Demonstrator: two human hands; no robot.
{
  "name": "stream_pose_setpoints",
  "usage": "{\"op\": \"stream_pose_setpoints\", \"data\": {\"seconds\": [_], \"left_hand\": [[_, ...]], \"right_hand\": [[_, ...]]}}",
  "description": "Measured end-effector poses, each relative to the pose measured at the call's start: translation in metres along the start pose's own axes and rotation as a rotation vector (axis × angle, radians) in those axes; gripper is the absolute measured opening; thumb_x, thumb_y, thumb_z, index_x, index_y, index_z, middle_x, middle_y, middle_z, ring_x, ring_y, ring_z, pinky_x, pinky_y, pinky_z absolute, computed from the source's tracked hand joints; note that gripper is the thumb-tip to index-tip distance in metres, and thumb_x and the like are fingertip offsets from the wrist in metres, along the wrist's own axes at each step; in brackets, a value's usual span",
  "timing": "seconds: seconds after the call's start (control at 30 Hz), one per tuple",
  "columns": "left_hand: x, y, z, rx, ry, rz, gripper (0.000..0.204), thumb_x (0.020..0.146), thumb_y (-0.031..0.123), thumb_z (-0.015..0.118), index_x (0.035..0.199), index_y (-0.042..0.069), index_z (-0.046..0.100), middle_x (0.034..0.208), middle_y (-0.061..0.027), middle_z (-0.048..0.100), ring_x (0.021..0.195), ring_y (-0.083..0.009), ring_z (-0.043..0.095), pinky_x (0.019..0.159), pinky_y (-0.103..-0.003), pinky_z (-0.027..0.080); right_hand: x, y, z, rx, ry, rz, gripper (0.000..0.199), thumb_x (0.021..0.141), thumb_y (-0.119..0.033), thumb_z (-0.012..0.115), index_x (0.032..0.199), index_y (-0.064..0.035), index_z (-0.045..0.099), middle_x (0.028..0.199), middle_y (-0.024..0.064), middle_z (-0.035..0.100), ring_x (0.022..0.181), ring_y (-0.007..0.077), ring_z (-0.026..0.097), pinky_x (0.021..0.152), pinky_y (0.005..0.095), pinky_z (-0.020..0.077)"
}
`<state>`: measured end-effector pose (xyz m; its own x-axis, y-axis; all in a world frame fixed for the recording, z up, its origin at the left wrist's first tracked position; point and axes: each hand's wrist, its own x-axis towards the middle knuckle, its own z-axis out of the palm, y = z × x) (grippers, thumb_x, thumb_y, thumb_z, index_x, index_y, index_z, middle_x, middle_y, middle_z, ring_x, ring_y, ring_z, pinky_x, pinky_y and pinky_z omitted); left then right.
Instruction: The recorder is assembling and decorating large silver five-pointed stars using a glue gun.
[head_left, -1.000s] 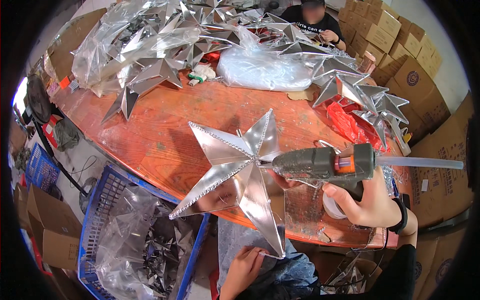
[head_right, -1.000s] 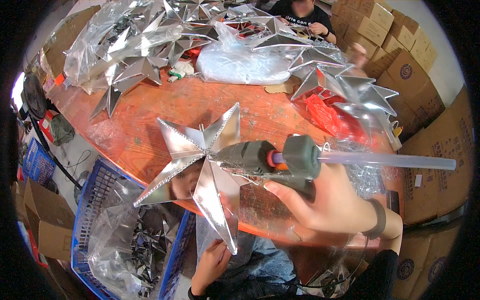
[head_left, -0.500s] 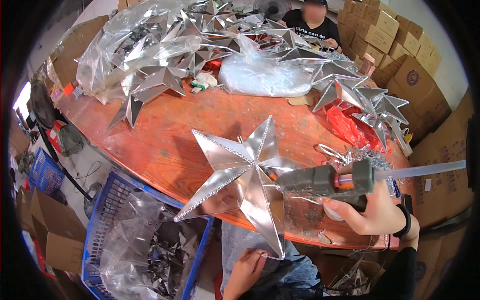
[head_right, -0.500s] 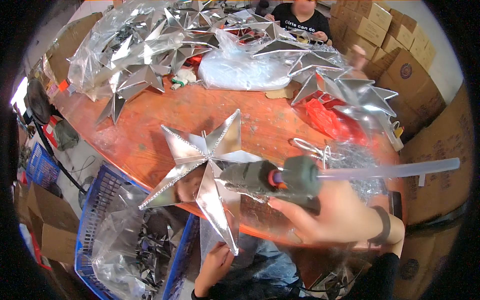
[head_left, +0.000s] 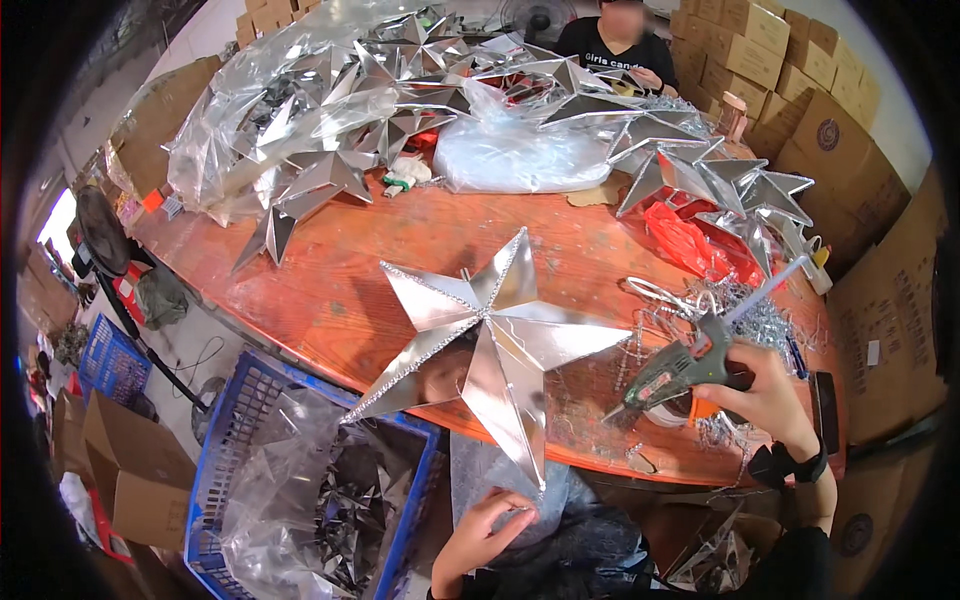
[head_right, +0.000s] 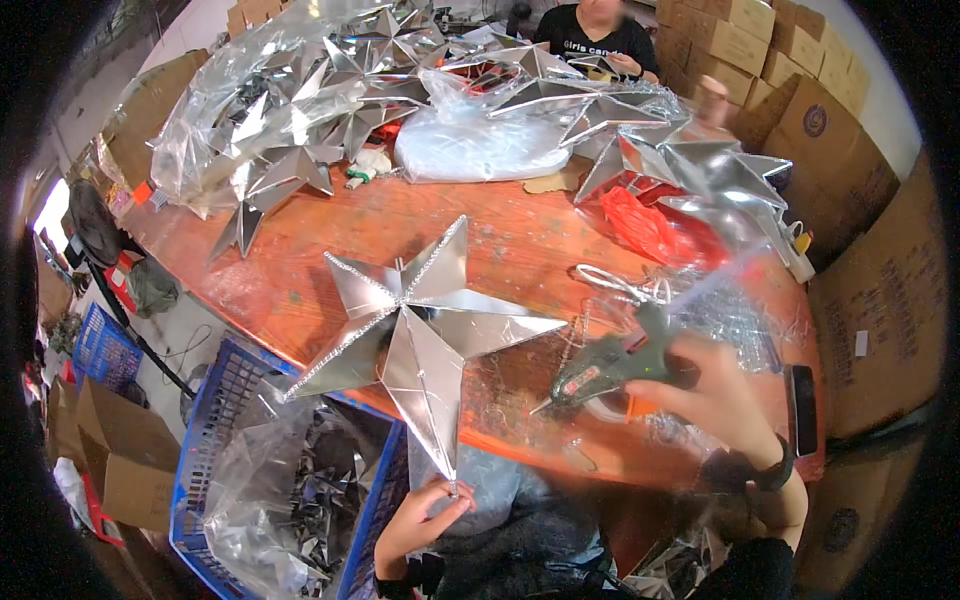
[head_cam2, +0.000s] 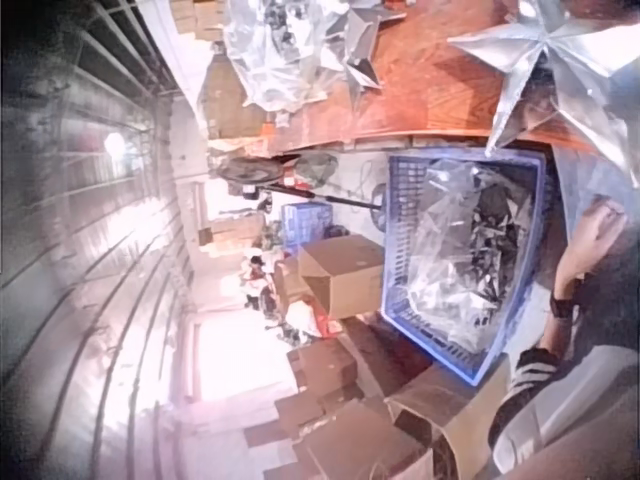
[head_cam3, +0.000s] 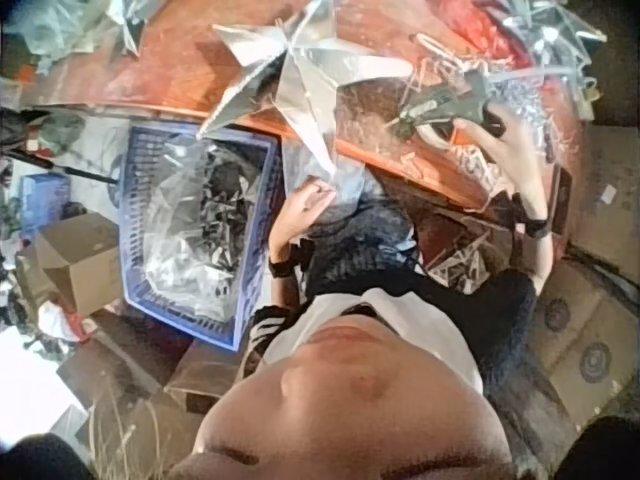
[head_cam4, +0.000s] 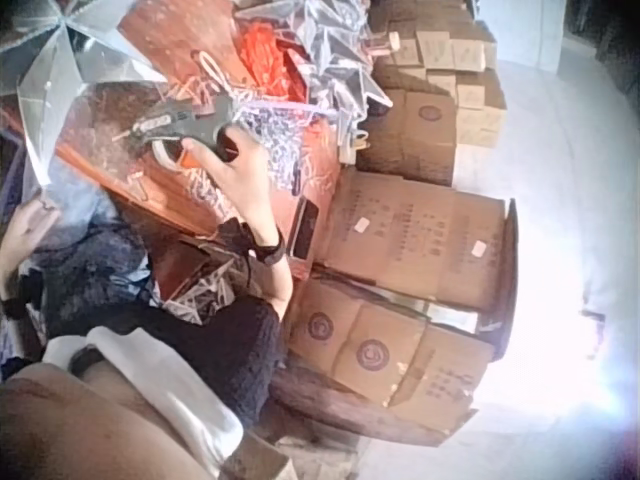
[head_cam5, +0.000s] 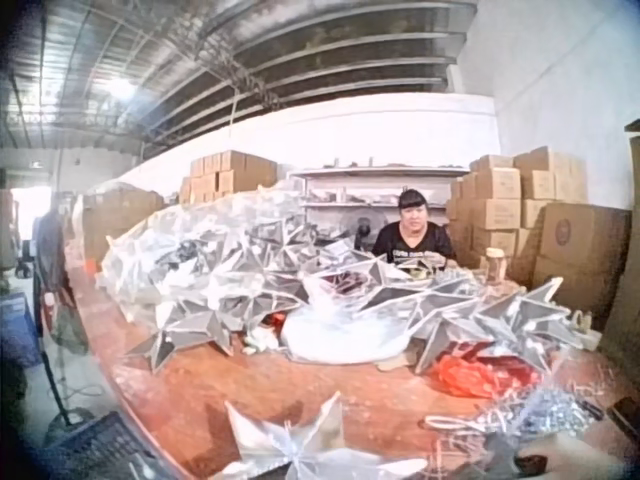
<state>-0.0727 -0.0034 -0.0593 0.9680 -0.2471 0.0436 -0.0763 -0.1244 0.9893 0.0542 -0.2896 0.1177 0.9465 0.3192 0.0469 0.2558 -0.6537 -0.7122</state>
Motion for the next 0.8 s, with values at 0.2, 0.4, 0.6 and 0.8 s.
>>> {"op": "stream_pose_setpoints", "data": {"seconds": [0.2, 0.4, 0.6, 0.8], "left_hand": [[-0.012, 0.005, 0.01, -0.098, -0.014, -0.171, 0.017, 0.091, 0.013, 0.051, 0.089, 0.0, 0.061, 0.086, -0.0078, 0.063, 0.086, -0.0198, 0.055, 0.079, -0.029, 0.042], [-0.017, 0.011, 0.021, -0.081, 0.003, -0.188, 0.021, 0.093, 0.013, 0.047, 0.091, 0.0, 0.063, 0.082, -0.0088, 0.063, 0.083, -0.0181, 0.057, 0.076, -0.029, 0.043], [-0.021, 0.015, 0.027, 0.048, -0.036, -0.256, 0.022, 0.093, 0.016, 0.047, 0.091, 0.002, 0.064, 0.083, -0.0085, 0.063, 0.082, -0.0172, 0.057, 0.076, -0.028, 0.043], [-0.029, 0.028, 0.037, 0.046, -0.108, -0.303, 0.029, 0.096, 0.015, 0.04, 0.093, -0.002, 0.063, 0.09, -0.0085, 0.063, 0.088, -0.0166, 0.055, 0.083, -0.028, 0.04]], "right_hand": [[0.001, 0.013, 0.006, -0.427, 0.133, -0.291, 0.021, 0.082, -0.014, 0.064, 0.085, 0.0057, 0.057, 0.075, 0.0127, 0.053, 0.067, 0.0223, 0.051, 0.062, 0.031, 0.0411], [-0.002, 0.027, 0.011, -0.249, 0.143, -0.154, 0.019, 0.083, -0.018, 0.061, 0.087, 0.0013, 0.06, 0.078, 0.0164, 0.055, 0.07, 0.0334, 0.053, 0.062, 0.0378, 0.0422], [-0.007, 0.034, 0.004, -0.292, 0.228, -0.268, 0.013, 0.083, -0.011, 0.06, 0.09, -0.0017, 0.056, 0.083, 0.0146, 0.052, 0.075, 0.032, 0.051, 0.069, 0.0372, 0.0408], [-0.016, 0.009, -0.009, -0.341, 0.328, -0.399, 0.008, 0.08, 0.0, 0.058, 0.086, -0.0031, 0.054, 0.08, 0.0105, 0.052, 0.074, 0.0295, 0.048, 0.07, 0.0356, 0.0388]]}}
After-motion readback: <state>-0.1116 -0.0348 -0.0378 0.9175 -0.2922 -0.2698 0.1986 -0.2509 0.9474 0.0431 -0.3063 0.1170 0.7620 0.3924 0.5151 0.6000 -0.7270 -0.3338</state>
